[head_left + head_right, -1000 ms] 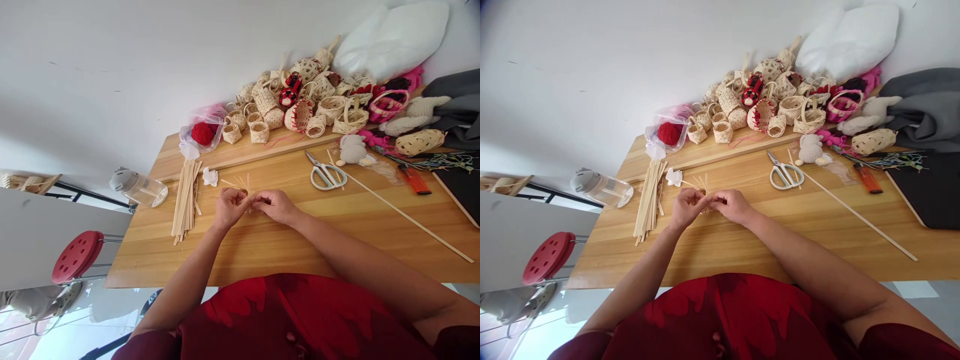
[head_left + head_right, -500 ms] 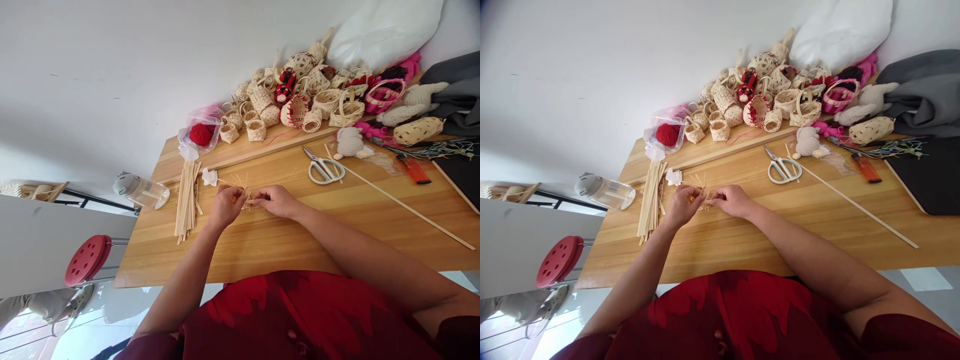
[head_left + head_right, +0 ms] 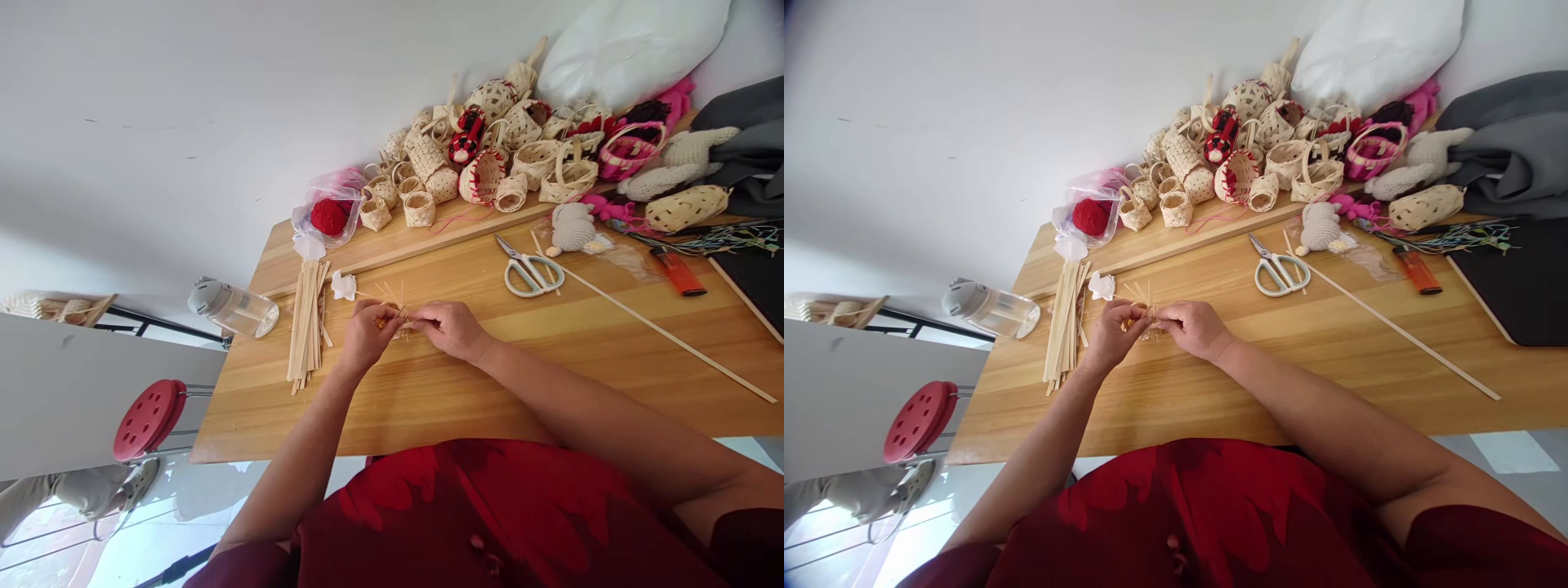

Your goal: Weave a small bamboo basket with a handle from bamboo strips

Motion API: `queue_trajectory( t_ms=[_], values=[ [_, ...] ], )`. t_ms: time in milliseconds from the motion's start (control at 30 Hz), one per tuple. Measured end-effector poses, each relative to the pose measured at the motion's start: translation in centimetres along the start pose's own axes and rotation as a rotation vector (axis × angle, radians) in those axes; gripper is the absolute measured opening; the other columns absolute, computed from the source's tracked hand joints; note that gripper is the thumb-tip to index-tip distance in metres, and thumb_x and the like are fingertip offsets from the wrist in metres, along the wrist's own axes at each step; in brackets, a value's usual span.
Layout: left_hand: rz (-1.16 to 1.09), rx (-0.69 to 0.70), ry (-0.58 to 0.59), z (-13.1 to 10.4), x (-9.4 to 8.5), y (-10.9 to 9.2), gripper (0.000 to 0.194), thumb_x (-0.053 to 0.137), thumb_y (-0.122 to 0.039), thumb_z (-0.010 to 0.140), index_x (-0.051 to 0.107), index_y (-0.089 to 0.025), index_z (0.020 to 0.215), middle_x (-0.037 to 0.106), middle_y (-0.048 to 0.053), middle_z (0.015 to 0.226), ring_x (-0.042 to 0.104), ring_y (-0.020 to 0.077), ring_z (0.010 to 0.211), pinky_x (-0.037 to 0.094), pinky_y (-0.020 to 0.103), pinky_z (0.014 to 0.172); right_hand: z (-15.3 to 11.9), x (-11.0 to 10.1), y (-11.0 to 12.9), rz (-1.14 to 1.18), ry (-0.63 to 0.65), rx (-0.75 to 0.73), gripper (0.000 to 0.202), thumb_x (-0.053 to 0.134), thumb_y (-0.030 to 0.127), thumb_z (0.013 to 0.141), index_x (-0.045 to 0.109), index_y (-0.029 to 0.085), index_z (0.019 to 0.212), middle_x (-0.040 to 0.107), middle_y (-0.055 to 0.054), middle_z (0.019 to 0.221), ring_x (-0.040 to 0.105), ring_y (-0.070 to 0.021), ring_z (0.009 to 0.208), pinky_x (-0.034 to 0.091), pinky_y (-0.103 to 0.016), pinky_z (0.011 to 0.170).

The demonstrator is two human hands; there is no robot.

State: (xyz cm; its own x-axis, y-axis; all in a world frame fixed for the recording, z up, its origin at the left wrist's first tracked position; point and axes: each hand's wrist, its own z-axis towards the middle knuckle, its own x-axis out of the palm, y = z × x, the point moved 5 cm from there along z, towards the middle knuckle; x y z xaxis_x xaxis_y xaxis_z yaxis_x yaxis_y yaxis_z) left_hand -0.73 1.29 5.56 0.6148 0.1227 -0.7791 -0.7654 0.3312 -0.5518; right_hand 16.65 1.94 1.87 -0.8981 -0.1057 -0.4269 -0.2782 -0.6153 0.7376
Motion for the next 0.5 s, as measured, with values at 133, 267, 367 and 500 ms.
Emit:
queue_trajectory(
  t_ms=[133,267,367,500],
  values=[
    [0.011,0.043,-0.007,0.01,-0.06,-0.46,0.008,0.076,-0.021,0.084,0.073,-0.022,0.076,0.074,0.005,0.087,0.063,0.0235,0.102,0.054,0.038,0.093,0.03,0.01,-0.33,0.032,-0.005,0.027,0.017,0.069,0.015,0.090,0.081,0.023,0.097,0.082,-0.004,0.096,0.074,-0.0174,0.081,0.053,-0.026,0.075],
    [-0.003,0.058,0.018,0.06,-0.07,-0.53,0.009,0.076,-0.018,0.084,0.071,-0.021,0.077,0.073,0.005,0.091,0.065,0.0219,0.100,0.054,0.036,0.090,0.06,0.03,-0.34,0.061,-0.001,0.006,0.017,0.067,0.017,0.093,0.081,0.022,0.102,0.082,-0.004,0.097,0.073,-0.0168,0.082,0.052,-0.026,0.074],
    [-0.020,0.074,0.026,0.14,-0.06,-0.56,0.009,0.074,-0.019,0.085,0.070,-0.021,0.077,0.073,0.005,0.091,0.066,0.0215,0.100,0.054,0.035,0.090,0.08,-0.09,-0.17,0.004,0.011,-0.036,0.017,0.066,0.018,0.094,0.080,0.020,0.103,0.080,-0.005,0.093,0.071,-0.0167,0.079,0.050,-0.026,0.073],
    [-0.016,0.086,0.039,0.49,0.10,-0.83,0.010,0.074,-0.024,0.087,0.071,-0.021,0.077,0.073,0.005,0.090,0.066,0.0209,0.096,0.055,0.035,0.086,0.03,-0.27,0.19,-0.185,0.058,-0.073,0.018,0.063,0.020,0.097,0.080,0.020,0.102,0.076,-0.006,0.086,0.066,-0.0180,0.078,0.046,-0.028,0.072]
  ],
)
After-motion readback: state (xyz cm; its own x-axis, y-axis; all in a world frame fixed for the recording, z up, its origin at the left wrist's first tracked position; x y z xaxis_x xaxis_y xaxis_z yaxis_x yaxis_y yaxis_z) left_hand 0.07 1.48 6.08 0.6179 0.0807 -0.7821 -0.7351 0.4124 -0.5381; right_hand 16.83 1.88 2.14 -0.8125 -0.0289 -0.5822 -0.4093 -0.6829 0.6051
